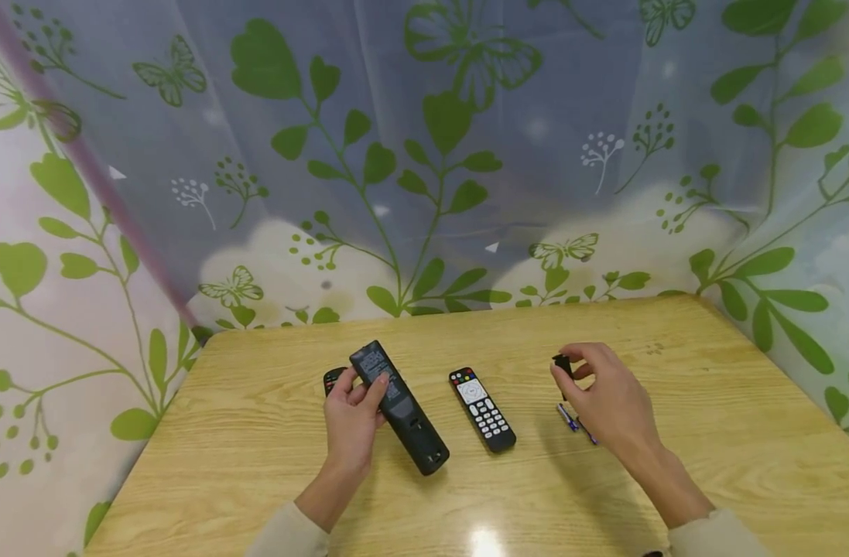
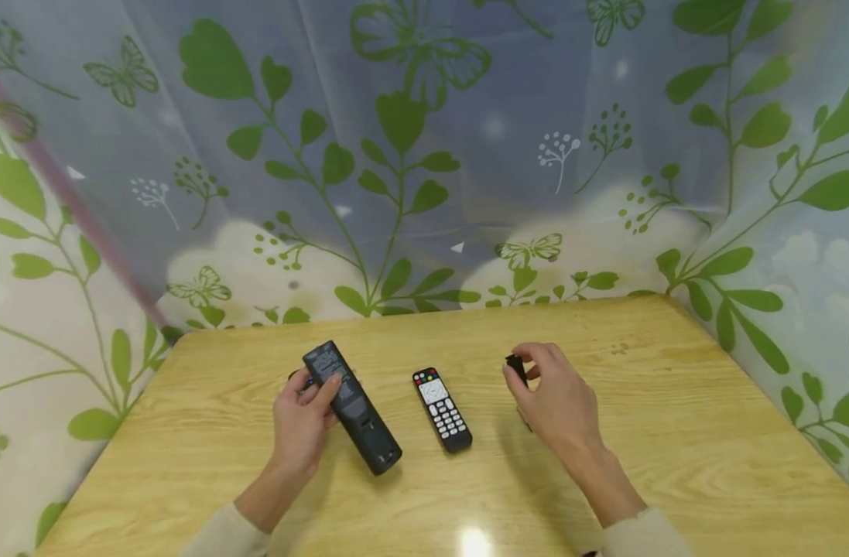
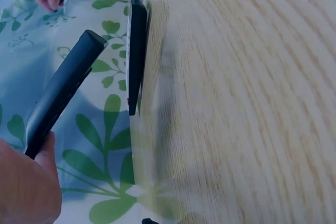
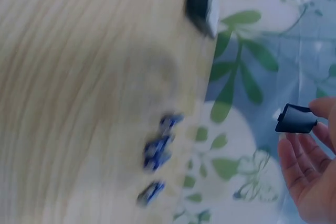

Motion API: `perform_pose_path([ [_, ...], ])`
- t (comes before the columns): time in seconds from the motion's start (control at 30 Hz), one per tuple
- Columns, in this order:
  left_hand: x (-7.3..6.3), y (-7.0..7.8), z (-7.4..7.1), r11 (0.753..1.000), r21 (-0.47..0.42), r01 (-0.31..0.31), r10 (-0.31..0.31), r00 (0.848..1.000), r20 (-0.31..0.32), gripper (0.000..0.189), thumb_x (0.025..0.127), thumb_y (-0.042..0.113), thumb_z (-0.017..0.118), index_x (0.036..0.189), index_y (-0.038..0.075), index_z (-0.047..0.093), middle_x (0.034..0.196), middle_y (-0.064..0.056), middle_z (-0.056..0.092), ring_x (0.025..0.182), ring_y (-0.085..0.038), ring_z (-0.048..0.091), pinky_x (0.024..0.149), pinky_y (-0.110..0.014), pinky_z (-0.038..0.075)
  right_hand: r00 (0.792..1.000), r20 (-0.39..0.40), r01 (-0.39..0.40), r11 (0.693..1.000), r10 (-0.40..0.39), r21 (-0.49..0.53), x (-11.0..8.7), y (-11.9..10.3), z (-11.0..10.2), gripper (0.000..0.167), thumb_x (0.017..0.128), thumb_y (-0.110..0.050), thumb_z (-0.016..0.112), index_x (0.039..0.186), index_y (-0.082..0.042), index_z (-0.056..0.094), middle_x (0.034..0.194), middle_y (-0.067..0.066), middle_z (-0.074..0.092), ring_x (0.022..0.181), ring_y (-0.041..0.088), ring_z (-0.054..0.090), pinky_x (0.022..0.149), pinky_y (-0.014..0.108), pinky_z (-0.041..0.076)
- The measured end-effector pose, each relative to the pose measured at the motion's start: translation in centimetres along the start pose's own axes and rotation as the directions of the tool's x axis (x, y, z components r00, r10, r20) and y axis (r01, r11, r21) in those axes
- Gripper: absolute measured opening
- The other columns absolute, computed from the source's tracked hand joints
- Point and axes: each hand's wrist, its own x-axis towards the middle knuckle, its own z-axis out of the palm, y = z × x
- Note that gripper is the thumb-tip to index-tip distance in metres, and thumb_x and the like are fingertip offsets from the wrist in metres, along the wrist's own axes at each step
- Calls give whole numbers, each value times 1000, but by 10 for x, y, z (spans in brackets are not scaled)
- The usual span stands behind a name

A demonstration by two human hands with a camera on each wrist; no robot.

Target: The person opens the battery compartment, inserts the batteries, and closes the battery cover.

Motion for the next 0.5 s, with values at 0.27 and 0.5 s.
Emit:
perform_pose_path([
  [0.27, 0, 1, -3, 1000, 14, 1, -1, 1000, 0, 34, 94, 8, 62, 127, 4, 54, 104, -21, 67, 78, -18, 66, 56, -24, 53, 998, 14, -60, 996, 61, -59, -6, 40, -19, 28, 94, -29, 62, 113, -8, 62, 109, 13, 59, 84, 28, 63, 50, 35, 48],
  [0.5, 0, 2, -1, 1000, 30, 6, -6, 1000, 3, 36, 94, 10, 63, 128, 4, 54, 106, -20, 67, 78, -18, 66, 56, -24, 53, 987, 99, -114, 983, 129, -141, -5, 77, -35, 35, 96, -33, 58, 116, -5, 60, 111, 16, 60, 88, 33, 63, 52, 39, 50],
])
